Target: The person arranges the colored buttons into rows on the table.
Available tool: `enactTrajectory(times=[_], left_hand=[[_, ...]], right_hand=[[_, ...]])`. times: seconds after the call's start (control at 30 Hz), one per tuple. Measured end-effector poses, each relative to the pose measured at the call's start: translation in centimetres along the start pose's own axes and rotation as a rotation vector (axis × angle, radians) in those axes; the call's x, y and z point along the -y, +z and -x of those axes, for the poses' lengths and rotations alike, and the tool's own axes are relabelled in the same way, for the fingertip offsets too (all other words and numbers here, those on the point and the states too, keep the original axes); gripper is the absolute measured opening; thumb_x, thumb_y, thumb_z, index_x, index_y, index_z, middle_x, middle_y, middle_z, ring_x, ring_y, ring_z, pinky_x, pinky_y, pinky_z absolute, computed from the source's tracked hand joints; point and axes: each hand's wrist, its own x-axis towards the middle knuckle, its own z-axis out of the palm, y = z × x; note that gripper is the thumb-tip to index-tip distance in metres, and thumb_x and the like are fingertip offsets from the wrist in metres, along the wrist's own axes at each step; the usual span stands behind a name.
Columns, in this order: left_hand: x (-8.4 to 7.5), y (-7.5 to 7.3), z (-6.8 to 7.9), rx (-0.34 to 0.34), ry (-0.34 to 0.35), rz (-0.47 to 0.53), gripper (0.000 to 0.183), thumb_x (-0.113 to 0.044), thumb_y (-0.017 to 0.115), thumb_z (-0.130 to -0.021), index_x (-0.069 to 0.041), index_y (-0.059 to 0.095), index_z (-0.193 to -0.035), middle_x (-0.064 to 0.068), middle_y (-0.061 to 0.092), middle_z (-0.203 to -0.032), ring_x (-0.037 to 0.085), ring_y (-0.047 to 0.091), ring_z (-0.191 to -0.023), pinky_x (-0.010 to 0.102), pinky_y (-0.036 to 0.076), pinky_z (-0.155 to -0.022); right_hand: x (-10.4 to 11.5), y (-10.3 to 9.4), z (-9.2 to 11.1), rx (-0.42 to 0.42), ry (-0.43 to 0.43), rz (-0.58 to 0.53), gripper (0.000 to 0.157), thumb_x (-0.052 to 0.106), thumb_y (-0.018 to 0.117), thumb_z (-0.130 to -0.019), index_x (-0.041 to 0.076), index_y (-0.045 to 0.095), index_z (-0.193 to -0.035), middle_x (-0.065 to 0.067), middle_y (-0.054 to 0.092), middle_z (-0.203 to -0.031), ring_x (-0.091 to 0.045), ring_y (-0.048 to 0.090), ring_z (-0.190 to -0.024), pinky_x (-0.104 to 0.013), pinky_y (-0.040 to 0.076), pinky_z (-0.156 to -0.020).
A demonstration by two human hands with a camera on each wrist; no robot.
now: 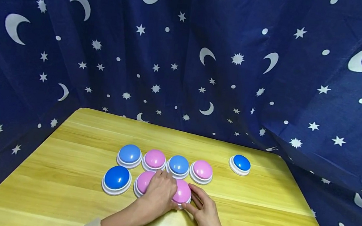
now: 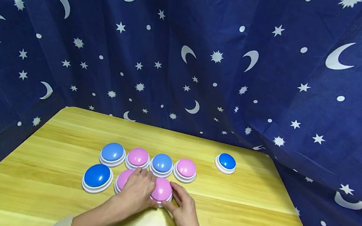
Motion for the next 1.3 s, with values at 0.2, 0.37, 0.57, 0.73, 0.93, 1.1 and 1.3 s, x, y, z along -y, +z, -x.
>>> enactTrajectory(times=[0.2, 0.37, 0.57, 0.73, 0.93, 1.1, 1.3], left_hand=[[0.1, -0.3, 0.1, 0.046, 0.001, 0.024, 0.080, -0.077, 0.075, -0.060, -0.006, 0.072, -0.096, 0.003, 0.058, -0.079, 0.018, 0.054, -0.076, 0.030, 0.042, -0.075], [0.4, -0.9, -0.1, 0.072, 0.005, 0.079, 0.077, -0.076, 0.075, -0.063, -0.006, 0.073, -0.095, 0.004, 0.061, -0.083, 0.019, 0.058, -0.083, 0.032, 0.045, -0.079], [0.6, -1.8, -1.4, 0.074, 0.043, 0.104, 0.065, -0.073, 0.074, -0.069, -0.011, 0.070, -0.090, -0.001, 0.057, -0.080, 0.017, 0.058, -0.082, 0.032, 0.045, -0.080], [0.3, -2.2, -3.7, 0.012, 0.088, 0.180, 0.060, -0.070, 0.074, -0.072, -0.013, 0.069, -0.090, -0.003, 0.055, -0.079, 0.015, 0.057, -0.079, 0.030, 0.044, -0.079], [-0.7, -2.0, -7.9, -0.029, 0.123, 0.327, 0.065, -0.070, 0.069, -0.076, -0.011, 0.069, -0.103, -0.002, 0.061, -0.092, 0.015, 0.060, -0.090, 0.032, 0.045, -0.091], [-2.2, -1.2, -11.5, -0.003, 0.129, 0.409, 0.070, -0.068, 0.071, -0.077, -0.009, 0.067, -0.115, -0.001, 0.062, -0.102, 0.015, 0.061, -0.096, 0.031, 0.047, -0.092], [-3.6, 0.7, -15.8, 0.077, 0.098, 0.524, 0.083, -0.064, 0.074, -0.077, -0.006, 0.059, -0.134, 0.005, 0.062, -0.123, 0.016, 0.061, -0.109, 0.028, 0.050, -0.090]], right_hand=[[0.0, 0.0, 0.0, 0.003, 0.001, -0.013, 0.059, -0.008, 0.078, -0.078, -0.006, 0.056, -0.132, -0.025, 0.054, -0.134, -0.041, 0.051, -0.126, -0.032, 0.043, -0.101], [0.1, -0.2, 0.0, 0.022, -0.026, -0.015, 0.061, -0.008, 0.079, -0.077, -0.008, 0.054, -0.132, -0.027, 0.054, -0.133, -0.042, 0.051, -0.125, -0.032, 0.043, -0.101], [0.4, -1.1, -0.2, -0.016, -0.039, -0.011, 0.064, -0.008, 0.081, -0.074, -0.011, 0.053, -0.132, -0.028, 0.052, -0.136, -0.043, 0.048, -0.127, -0.036, 0.043, -0.101], [0.5, -3.0, -0.8, -0.067, -0.054, 0.045, 0.063, -0.007, 0.080, -0.076, -0.009, 0.054, -0.133, -0.025, 0.053, -0.136, -0.040, 0.047, -0.129, -0.032, 0.043, -0.101], [0.6, -7.0, -1.9, -0.156, -0.072, 0.134, 0.062, -0.004, 0.078, -0.081, -0.012, 0.050, -0.136, -0.029, 0.049, -0.140, -0.043, 0.045, -0.129, -0.024, 0.041, -0.100], [0.8, -11.1, -2.8, -0.220, 0.017, 0.275, 0.066, 0.013, 0.076, -0.088, -0.009, 0.044, -0.142, -0.027, 0.044, -0.145, -0.042, 0.044, -0.132, -0.023, 0.039, -0.101], [0.7, -15.5, -3.9, -0.261, 0.141, 0.400, 0.079, 0.032, 0.072, -0.092, -0.006, 0.033, -0.149, -0.027, 0.035, -0.152, -0.042, 0.036, -0.138, -0.035, 0.034, -0.108]])
